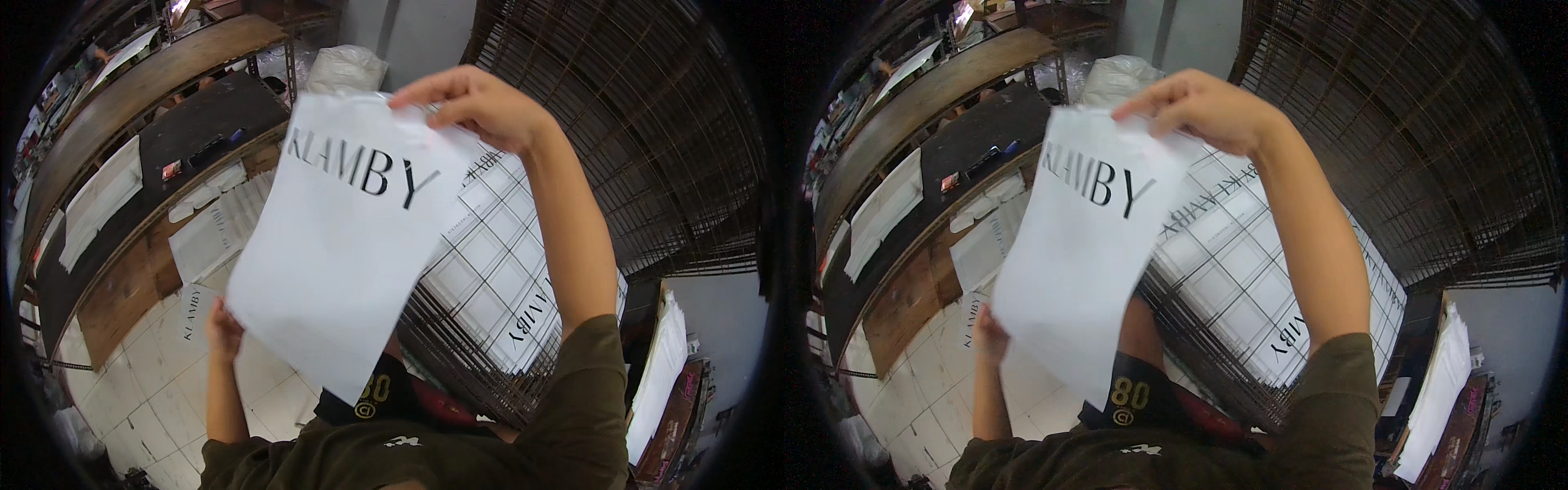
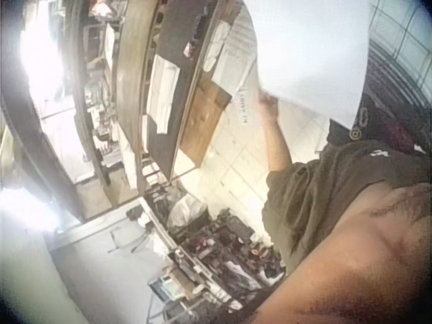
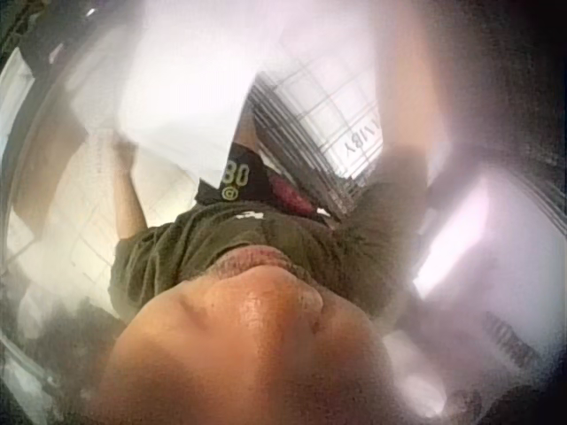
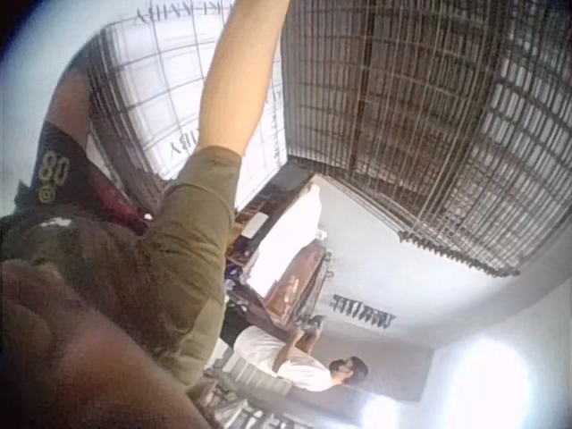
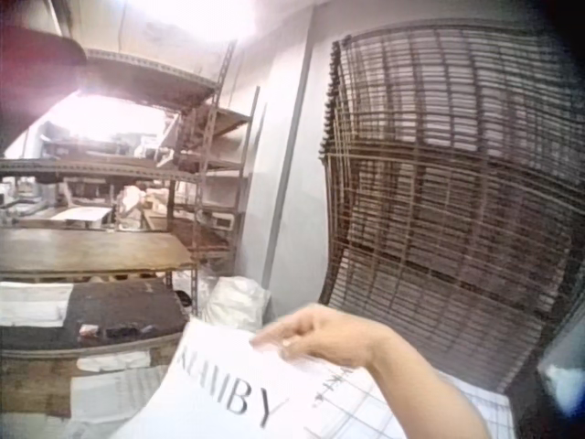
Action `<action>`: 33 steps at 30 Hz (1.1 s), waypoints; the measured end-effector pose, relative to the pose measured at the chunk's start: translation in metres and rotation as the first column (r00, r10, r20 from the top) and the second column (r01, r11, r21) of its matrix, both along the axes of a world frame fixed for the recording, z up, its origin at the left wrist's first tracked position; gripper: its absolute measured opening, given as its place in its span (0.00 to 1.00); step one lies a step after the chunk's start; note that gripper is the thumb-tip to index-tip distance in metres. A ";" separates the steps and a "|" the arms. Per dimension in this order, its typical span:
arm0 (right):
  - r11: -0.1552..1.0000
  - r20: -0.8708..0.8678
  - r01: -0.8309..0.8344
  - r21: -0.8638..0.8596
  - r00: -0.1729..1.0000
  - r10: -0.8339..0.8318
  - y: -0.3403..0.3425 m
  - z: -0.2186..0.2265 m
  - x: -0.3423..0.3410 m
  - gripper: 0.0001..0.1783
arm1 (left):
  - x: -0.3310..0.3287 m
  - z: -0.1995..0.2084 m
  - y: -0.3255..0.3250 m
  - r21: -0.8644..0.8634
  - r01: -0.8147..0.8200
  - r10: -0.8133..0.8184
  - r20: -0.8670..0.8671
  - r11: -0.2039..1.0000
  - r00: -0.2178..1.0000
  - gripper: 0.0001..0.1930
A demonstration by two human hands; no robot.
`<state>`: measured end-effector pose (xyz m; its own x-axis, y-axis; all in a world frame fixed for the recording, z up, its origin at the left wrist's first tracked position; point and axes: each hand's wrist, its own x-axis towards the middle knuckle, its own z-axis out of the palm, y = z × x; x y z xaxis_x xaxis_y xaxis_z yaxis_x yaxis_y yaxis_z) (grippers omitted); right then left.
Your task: The person sits on the floor and repeatedly picks up white papers printed with the word KLAMBY from a nearby table, then places them onto a wire rack. The person handles the papers one at a time, aligning them on the rack throughout the clip.
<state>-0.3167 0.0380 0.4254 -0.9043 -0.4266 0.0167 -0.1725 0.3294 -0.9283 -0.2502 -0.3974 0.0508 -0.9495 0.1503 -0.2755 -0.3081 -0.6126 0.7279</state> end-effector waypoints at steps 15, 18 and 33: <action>0.622 0.109 0.678 -0.392 0.705 -0.700 0.200 -0.072 -0.101 0.24 | 0.085 -0.036 0.183 -0.868 -0.098 -0.513 -0.375 0.486 0.772 0.27; 0.521 0.137 0.697 -0.493 0.653 -0.745 0.230 -0.135 -0.096 0.25 | 0.086 -0.042 0.182 -0.870 -0.082 -0.511 -0.359 0.486 0.781 0.27; -0.007 0.339 0.894 -0.448 0.163 -0.927 0.250 -0.302 -0.090 0.33 | 0.080 -0.038 0.192 -0.868 -0.066 -0.551 -0.370 0.493 0.748 0.27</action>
